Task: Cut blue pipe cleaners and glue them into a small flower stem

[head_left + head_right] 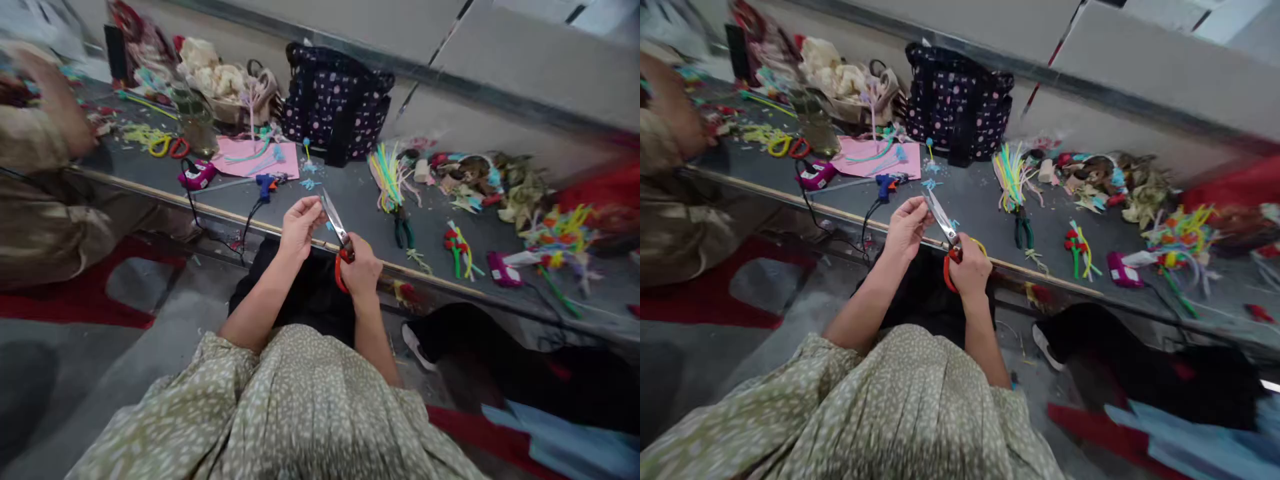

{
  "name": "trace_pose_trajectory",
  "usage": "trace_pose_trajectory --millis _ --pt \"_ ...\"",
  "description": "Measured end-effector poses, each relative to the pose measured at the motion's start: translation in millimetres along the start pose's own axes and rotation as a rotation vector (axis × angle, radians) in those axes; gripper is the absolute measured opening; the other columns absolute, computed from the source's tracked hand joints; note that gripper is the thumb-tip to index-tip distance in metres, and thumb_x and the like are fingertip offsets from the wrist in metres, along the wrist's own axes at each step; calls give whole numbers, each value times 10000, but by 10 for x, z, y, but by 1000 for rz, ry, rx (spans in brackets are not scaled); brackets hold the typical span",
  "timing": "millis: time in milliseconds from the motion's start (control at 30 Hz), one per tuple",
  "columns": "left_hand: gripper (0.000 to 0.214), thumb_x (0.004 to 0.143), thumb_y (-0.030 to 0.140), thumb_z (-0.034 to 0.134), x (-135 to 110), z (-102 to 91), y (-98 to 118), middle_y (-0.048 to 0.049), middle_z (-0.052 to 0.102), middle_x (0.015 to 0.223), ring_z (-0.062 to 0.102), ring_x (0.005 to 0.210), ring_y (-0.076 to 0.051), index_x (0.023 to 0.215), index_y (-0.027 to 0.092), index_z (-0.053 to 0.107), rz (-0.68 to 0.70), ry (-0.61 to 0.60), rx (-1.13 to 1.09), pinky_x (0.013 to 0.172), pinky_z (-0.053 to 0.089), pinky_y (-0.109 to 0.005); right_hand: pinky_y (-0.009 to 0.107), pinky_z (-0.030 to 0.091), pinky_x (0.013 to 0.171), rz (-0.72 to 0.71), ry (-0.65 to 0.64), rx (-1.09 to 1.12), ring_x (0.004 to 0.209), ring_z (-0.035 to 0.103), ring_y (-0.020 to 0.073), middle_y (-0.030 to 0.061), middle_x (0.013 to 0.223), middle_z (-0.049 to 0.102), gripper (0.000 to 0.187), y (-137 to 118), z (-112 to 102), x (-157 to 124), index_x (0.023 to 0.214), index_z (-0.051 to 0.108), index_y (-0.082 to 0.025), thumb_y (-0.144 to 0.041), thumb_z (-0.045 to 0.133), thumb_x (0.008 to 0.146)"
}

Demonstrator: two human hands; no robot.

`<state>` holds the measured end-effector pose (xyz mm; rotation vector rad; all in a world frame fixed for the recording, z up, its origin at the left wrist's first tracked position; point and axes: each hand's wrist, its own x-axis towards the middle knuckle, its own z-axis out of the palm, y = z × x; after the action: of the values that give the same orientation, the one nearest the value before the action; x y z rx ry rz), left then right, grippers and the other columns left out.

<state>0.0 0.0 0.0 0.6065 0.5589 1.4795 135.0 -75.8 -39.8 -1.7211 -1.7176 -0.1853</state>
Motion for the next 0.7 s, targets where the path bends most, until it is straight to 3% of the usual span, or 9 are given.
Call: trace_pose_trajectory --millis 300,500,700 --pt "246 603 211 847 -7 -7 65 17 664 690 622 611 -88 786 172 687 -12 -23 65 675 528 -245 275 425 701 20 -14 -11 792 618 186 29 839 680 319 -9 -62 4 1069 625 -215 -157 515 775" --pt "266 593 219 853 -7 -15 113 -2 691 722 629 613 -89 802 164 697 -65 -32 68 679 532 -247 281 469 735 65 21 150 818 641 183 46 977 700 396 -14 -101 4 1122 607 -203 -157 542 733" --pt "240 622 207 838 -47 36 127 9 673 702 627 611 -86 810 162 696 -72 -34 45 696 534 -249 277 462 739 -3 57 97 801 630 174 39 945 694 384 -27 -127 -1 1104 615 -216 -128 519 743"
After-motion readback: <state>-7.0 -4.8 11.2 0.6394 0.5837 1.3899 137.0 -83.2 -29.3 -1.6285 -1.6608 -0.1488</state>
